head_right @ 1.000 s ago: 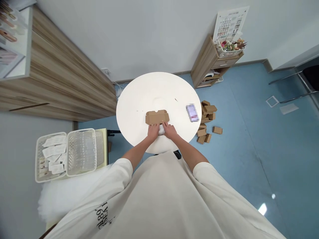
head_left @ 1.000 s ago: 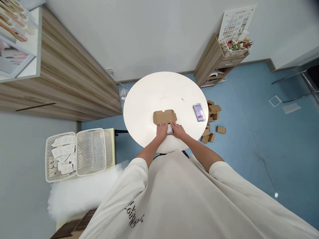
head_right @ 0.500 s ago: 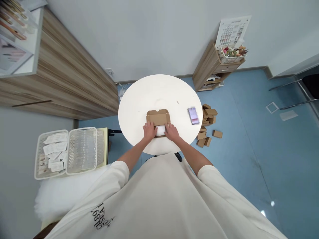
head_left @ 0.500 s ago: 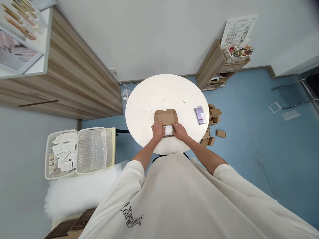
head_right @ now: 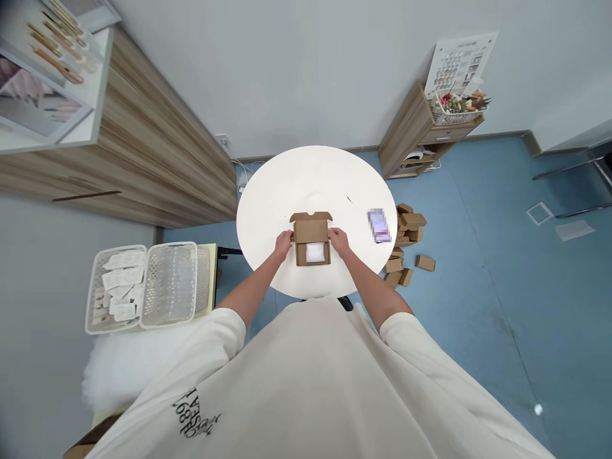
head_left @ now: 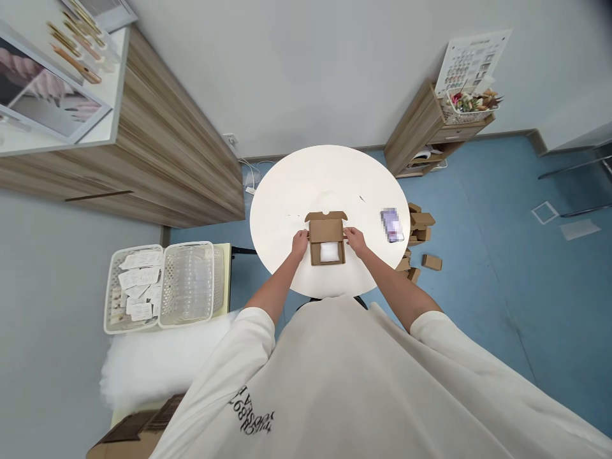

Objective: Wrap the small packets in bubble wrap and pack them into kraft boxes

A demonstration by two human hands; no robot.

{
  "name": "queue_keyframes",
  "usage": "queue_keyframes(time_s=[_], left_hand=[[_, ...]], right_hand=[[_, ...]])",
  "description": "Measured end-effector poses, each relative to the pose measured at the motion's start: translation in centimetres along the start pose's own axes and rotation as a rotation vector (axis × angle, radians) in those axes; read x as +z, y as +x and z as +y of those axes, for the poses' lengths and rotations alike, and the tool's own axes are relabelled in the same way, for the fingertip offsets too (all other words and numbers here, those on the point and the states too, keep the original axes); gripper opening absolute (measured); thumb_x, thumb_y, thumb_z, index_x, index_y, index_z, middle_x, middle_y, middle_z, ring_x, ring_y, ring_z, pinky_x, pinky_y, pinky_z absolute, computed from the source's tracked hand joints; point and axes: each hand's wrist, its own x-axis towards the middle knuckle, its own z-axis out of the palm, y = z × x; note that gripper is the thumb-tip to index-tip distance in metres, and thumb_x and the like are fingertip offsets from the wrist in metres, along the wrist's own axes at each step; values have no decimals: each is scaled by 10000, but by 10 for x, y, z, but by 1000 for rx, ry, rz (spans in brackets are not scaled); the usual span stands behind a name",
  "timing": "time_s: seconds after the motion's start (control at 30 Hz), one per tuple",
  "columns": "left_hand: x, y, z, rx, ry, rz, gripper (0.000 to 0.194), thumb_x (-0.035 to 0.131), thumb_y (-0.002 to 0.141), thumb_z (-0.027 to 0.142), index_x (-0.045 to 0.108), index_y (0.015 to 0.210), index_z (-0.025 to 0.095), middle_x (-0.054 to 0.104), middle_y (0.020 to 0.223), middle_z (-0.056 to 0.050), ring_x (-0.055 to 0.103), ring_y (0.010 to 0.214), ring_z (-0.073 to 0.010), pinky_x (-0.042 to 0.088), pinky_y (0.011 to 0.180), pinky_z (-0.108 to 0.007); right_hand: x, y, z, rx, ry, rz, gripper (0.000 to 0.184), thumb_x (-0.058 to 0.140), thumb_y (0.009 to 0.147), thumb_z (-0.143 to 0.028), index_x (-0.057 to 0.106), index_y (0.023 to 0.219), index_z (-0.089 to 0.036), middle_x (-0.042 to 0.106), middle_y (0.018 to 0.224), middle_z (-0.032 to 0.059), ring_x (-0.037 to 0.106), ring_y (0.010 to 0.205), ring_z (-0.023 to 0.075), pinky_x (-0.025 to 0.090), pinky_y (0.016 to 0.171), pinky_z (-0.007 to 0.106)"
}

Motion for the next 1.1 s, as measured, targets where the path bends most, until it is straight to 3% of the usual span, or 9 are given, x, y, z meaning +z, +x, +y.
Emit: queue_keyframes(time_s=[0.13,0.3,0.5,0.63,0.73,0.8,0.93,1.1], left_hand=[[-5,-3,1,5,68,-37,363,364,996,504,593,977,224,684,1252,-90,663,1018,-207,499,801,-335],[-14,1,1,7,71,-107,611,184,993,669,593,944,218,724,1130,-125,702,948,-225,517,754,-359],[-31,-17,-2,-14,-27,-220,615,260,966,728,600,1058,225,699,1203,-123,692,1010,-232,523,790,-355],[-34,-34,-14,69,174,-251,513,359,984,653,623,1105,231,656,1288,-106,652,1092,-222,526,814,-317],[-28,-43,-31,138,266,-238,318,551,942,491,624,1111,231,649,1271,-96,639,1100,-228,535,839,-326],[-22,-49,-44,221,359,-203,276,623,894,367,612,1133,229,615,1295,-98,611,1164,-239,526,919,-358],[-11,-64,-70,414,589,-96,248,628,850,216,614,1098,222,527,1375,-108,508,1314,-253,422,1103,-410],[-7,-85,-88,409,735,-68,318,551,878,171,621,1179,247,533,1392,-105,508,1314,-279,434,1079,-443]], right_hand=[[-3,-3,1,49,46,-12,393,534,885,-588,655,985,-228,678,1258,65,672,988,210,526,735,298],[-10,-2,0,102,105,-54,570,356,943,-695,669,937,-218,714,1165,96,686,942,226,546,728,326],[-20,-24,-4,88,98,-143,654,283,965,-724,670,1102,-214,712,1185,109,691,985,246,571,783,356],[-22,-44,7,32,48,-199,549,419,963,-662,678,1139,-211,668,1275,111,668,1037,246,569,830,359],[-18,-55,24,-60,-84,-254,423,500,955,-567,676,1135,-227,656,1280,91,643,1080,237,556,872,369],[-14,-62,38,-131,-220,-217,350,557,930,-492,673,1145,-240,634,1298,84,620,1125,233,536,935,387],[-6,-77,67,-258,-439,-136,299,560,912,-383,670,1155,-248,512,1435,96,561,1239,235,504,1010,411],[-1,-97,96,-317,-640,-112,332,535,920,-300,655,1224,-240,463,1499,107,445,1393,258,403,1131,462]])
